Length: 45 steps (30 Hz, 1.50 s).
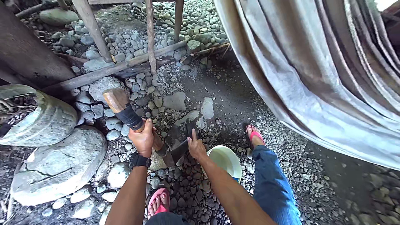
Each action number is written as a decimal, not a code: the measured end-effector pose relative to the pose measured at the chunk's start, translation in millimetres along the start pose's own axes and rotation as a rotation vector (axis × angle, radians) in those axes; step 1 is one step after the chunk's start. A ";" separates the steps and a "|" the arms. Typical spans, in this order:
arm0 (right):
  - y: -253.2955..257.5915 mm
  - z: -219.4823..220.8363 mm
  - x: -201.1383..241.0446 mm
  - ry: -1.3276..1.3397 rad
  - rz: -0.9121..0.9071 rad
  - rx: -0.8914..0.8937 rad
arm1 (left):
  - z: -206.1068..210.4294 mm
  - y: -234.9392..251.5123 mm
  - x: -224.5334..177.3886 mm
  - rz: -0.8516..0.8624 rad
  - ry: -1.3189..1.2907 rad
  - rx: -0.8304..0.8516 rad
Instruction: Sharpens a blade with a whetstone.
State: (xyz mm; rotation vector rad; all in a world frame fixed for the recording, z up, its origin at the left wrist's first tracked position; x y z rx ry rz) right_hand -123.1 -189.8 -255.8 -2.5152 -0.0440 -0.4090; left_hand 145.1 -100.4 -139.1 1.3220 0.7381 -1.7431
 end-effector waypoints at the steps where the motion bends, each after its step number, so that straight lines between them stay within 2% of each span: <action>1: -1.1 -1.0 2.2 0.013 0.021 -0.007 | 0.4 0.6 -1.4 0.000 -0.001 -0.005; 5: -48.4 46.8 -1.9 -0.123 -0.204 0.093 | 3.3 3.1 1.2 -0.039 0.029 -0.018; 7: -48.1 51.6 -5.8 -0.150 -0.234 0.121 | 4.7 3.3 0.6 -0.027 0.030 -0.017; 12: 2.4 -4.5 -1.5 0.013 0.026 -0.004 | 6.7 -0.5 -3.3 0.005 -0.002 0.016; 18: -40.4 43.2 -9.0 -0.127 -0.178 0.072 | 3.0 5.3 4.9 -0.028 -0.025 -0.007; 22: -0.6 2.4 -1.1 -0.020 -0.024 -0.027 | 4.1 1.1 0.5 -0.009 -0.018 0.012; 24: -0.8 -3.0 3.8 0.019 0.025 -0.037 | 4.9 1.5 -2.3 0.001 -0.007 0.015; 29: -47.3 46.5 -6.2 -0.136 -0.212 0.112 | 6.9 5.3 1.4 -0.015 0.009 -0.005; 31: -30.4 32.6 -6.4 -0.122 -0.184 0.071 | 7.2 2.9 0.9 -0.007 0.005 0.005; 35: 2.9 -4.7 3.3 -0.008 -0.007 -0.023 | 9.2 0.4 -4.1 0.000 -0.006 0.028; 37: -17.8 12.8 4.4 -0.034 -0.083 -0.006 | 9.8 1.9 -3.2 -0.019 -0.004 0.022; 39: -47.5 45.3 2.7 -0.112 -0.217 0.095 | 8.9 4.8 -0.4 -0.031 0.009 0.007; 41: -51.9 54.6 -2.7 -0.128 -0.262 0.118 | 7.9 5.2 2.0 -0.030 0.015 0.005; 43: -28.1 35.9 -1.1 -0.073 -0.200 0.051 | 5.1 4.1 1.5 -0.026 0.020 0.012; 45: -2.0 8.7 2.6 -0.010 -0.061 0.006 | 4.3 3.3 -0.1 -0.019 0.023 0.019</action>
Point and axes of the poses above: each hand's wrist, its own y-axis towards the middle knuckle, its own z-axis out of the palm, x = y × z, the point moved 10 cm from there along y, towards the middle knuckle, and after that the axes turned 1 degree about -z, right-handed, at the moved point
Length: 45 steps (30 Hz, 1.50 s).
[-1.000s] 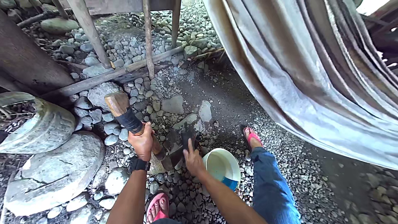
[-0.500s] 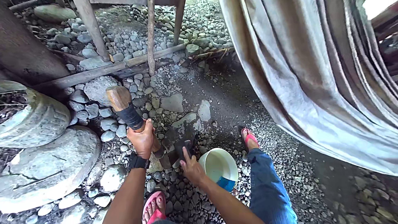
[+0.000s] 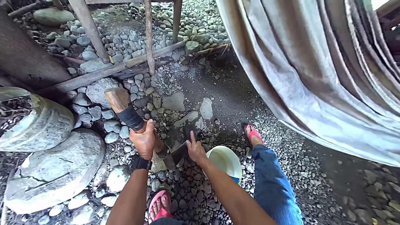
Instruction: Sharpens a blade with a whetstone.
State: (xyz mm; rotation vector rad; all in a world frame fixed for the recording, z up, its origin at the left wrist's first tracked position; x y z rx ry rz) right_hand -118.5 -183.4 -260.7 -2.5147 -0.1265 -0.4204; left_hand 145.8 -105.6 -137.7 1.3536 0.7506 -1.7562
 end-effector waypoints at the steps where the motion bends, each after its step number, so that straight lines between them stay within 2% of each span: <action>1: 5.3 -7.5 1.0 0.029 0.054 -0.010 | 0.6 -0.2 -0.9 -0.002 -0.001 0.001; 3: -5.5 0.9 2.4 0.032 0.038 -0.002 | 1.4 0.7 -0.7 -0.023 0.010 -0.012; 6: -45.3 43.3 2.3 -0.057 -0.176 0.133 | -1.4 1.7 3.6 -0.043 0.031 -0.034; 8: -42.7 43.3 -2.7 -0.073 -0.207 0.134 | -2.7 -0.7 2.0 -0.005 0.012 -0.026; 11: -4.7 2.4 -6.1 0.023 -0.062 0.039 | -3.6 -4.5 -1.5 0.039 -0.024 -0.007; 13: 6.6 -9.6 -6.2 0.089 0.029 0.016 | -5.2 -3.7 -2.8 0.045 -0.018 -0.017; 18: -32.2 29.5 -14.9 0.024 -0.084 0.070 | -1.7 2.2 1.1 0.024 -0.012 -0.017; 20: -17.8 18.5 -18.5 0.068 -0.072 0.020 | -3.4 2.7 2.4 0.028 -0.021 -0.017; 24: 13.5 -12.4 -17.3 0.216 0.094 -0.048 | -6.7 0.3 1.6 0.045 -0.034 -0.027; 29: -22.4 18.0 -20.0 0.116 -0.039 -0.019 | -2.9 3.1 3.5 0.024 -0.036 -0.023; 34: 14.2 -14.4 -12.7 0.183 0.048 -0.021 | -5.5 0.3 0.8 0.051 -0.033 -0.017; 40: -29.6 30.1 -14.6 -0.005 -0.061 0.078 | 1.9 -3.6 -3.3 0.059 -0.016 0.022; 45: 10.8 -14.6 -6.8 0.112 0.067 -0.006 | 18.7 -4.8 -15.0 0.064 -0.027 0.079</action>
Point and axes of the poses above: each hand's wrist, its own y-axis towards the middle knuckle, its own z-axis out of the palm, x = y × z, the point moved 10 cm from there along y, towards the middle knuckle, and after that the axes turned 1 degree about -z, right-handed, at the moved point
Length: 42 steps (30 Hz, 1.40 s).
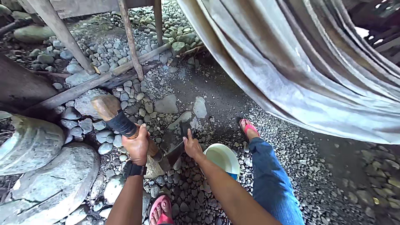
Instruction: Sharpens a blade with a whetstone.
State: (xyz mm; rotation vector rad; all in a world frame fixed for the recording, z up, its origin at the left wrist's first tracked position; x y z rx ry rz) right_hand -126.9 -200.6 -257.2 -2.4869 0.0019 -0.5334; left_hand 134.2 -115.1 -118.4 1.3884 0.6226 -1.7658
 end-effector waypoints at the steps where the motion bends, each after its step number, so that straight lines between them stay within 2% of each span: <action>1: 0.1 -1.0 2.1 -0.010 0.000 0.006 | 3.1 5.8 1.4 -0.023 -0.006 -0.004; 4: -28.5 26.5 -0.7 -0.086 -0.109 0.067 | 6.9 19.4 12.3 -0.097 0.032 -0.022; 7: -39.4 39.5 -4.6 -0.139 -0.165 0.112 | 6.2 22.1 14.8 -0.085 0.069 -0.019; 12: -9.9 8.1 5.9 -0.037 -0.002 0.012 | 4.1 5.3 3.1 -0.045 0.083 -0.023; 17: -61.1 57.9 -6.7 -0.155 -0.264 0.155 | -1.1 3.0 5.5 -0.054 0.096 -0.061; 19: -44.6 45.2 -6.7 -0.166 -0.238 0.125 | -5.2 1.1 6.9 -0.035 0.069 -0.073; 23: -6.3 7.4 8.9 -0.064 -0.043 0.045 | -11.1 -4.9 4.7 -0.040 0.061 -0.083; 25: -23.2 21.2 8.8 -0.091 -0.108 0.062 | -13.4 -5.2 3.5 -0.045 0.067 -0.095; 28: -55.7 53.9 -3.2 -0.186 -0.253 0.180 | -16.8 -5.0 7.4 -0.046 0.058 -0.110; 30: -43.4 45.1 -4.9 -0.181 -0.250 0.145 | -16.8 -8.8 6.5 -0.028 0.051 -0.099; 33: -9.8 13.1 7.8 -0.106 -0.100 0.080 | -12.7 -14.1 -2.1 -0.014 0.056 -0.067; 35: -10.3 9.0 12.0 -0.082 -0.062 0.055 | -9.1 -14.4 -5.5 0.001 0.055 -0.057; 39: -54.6 52.2 -1.0 -0.186 -0.262 0.180 | -8.9 -9.7 1.3 -0.028 0.059 -0.067; 42: -35.8 37.4 2.7 -0.186 -0.237 0.143 | -8.3 -7.6 3.0 -0.027 0.043 -0.064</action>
Point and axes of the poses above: each hand's wrist, its own y-axis towards the middle knuckle, its own z-axis out of the palm, x = y × z, the point moved 10 cm from there along y, towards the middle knuckle, and after that the axes turned 1 degree about -z, right-handed, at the moved point
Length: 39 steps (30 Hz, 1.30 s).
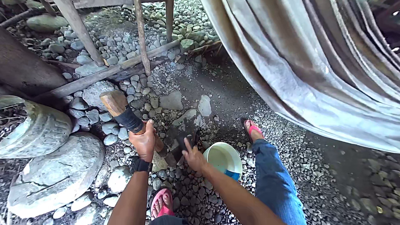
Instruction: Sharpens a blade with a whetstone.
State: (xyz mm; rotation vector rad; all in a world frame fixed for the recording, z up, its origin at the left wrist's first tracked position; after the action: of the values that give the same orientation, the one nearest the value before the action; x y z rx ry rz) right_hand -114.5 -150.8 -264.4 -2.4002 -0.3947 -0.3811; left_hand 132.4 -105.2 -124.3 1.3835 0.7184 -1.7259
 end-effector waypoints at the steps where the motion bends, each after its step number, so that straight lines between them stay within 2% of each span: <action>1: 11.7 -15.3 -0.3 0.038 0.058 -0.026 | 0.7 -0.7 -1.3 0.004 -0.005 0.010; 4: 29.1 -35.1 0.7 0.130 0.183 -0.071 | -1.8 -2.2 -5.8 0.030 -0.017 0.017; 6: 11.5 -19.9 3.8 0.094 0.113 -0.052 | -0.3 -2.2 -6.7 0.022 0.000 0.013; 8: -12.4 8.1 7.6 0.013 -0.019 0.039 | 0.4 -1.6 -5.0 0.000 0.016 -0.002; 10: -14.1 15.0 4.4 -0.023 -0.061 0.074 | 1.8 -0.7 -3.7 -0.003 0.029 0.003; 14: 27.8 -34.5 -4.0 0.099 0.102 -0.036 | 4.4 -3.0 -6.8 0.025 0.011 0.049; 16: 27.8 -37.8 -0.4 0.140 0.148 -0.048 | 2.5 -2.9 -7.9 0.028 0.009 0.042; 20: -12.3 11.8 8.4 0.000 -0.054 0.076 | 2.4 0.0 -2.4 0.008 0.008 0.022; 22: -5.8 9.2 5.1 -0.036 -0.064 0.064 | 1.5 -0.1 -1.4 0.020 0.003 0.024; 25: 25.4 -28.9 1.9 0.051 0.094 -0.027 | 0.8 -1.5 -2.6 0.027 0.008 0.038; 27: 30.2 -38.2 4.1 0.097 0.165 -0.050 | 1.3 -1.8 -4.8 0.031 0.008 0.035; 29: 11.1 -19.7 11.2 0.073 0.056 -0.031 | 2.0 -1.0 -3.5 0.016 0.018 0.028; 31: -19.1 13.4 19.0 0.011 -0.089 0.065 | 2.8 1.5 -0.2 -0.001 0.031 0.014; 33: -24.0 23.0 17.2 -0.015 -0.112 0.096 | 1.1 3.6 3.0 -0.011 0.041 -0.002; 35: 0.8 -0.7 11.0 -0.014 -0.039 0.026 | 0.7 2.3 2.1 -0.008 0.051 -0.002; 37: 24.7 -30.2 3.1 0.032 0.116 -0.018 | 0.0 -0.3 -1.3 -0.005 0.057 -0.002; 39: 25.8 -34.2 4.2 0.065 0.170 -0.030 | -1.2 0.6 -3.5 -0.001 0.059 -0.011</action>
State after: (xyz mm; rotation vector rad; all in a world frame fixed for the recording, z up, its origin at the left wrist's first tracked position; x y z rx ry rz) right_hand -106.7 -191.4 -252.3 -2.4212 -0.1544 -0.3892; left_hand 133.8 -103.7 -121.2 1.4319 0.7605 -1.6853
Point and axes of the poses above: each hand's wrist, its own y-axis towards the middle knuckle, its own z-axis out of the palm, x = y × z, the point moved 10 cm from there along y, towards the middle knuckle, and after that the axes turned 1 degree about -z, right-handed, at the moved point
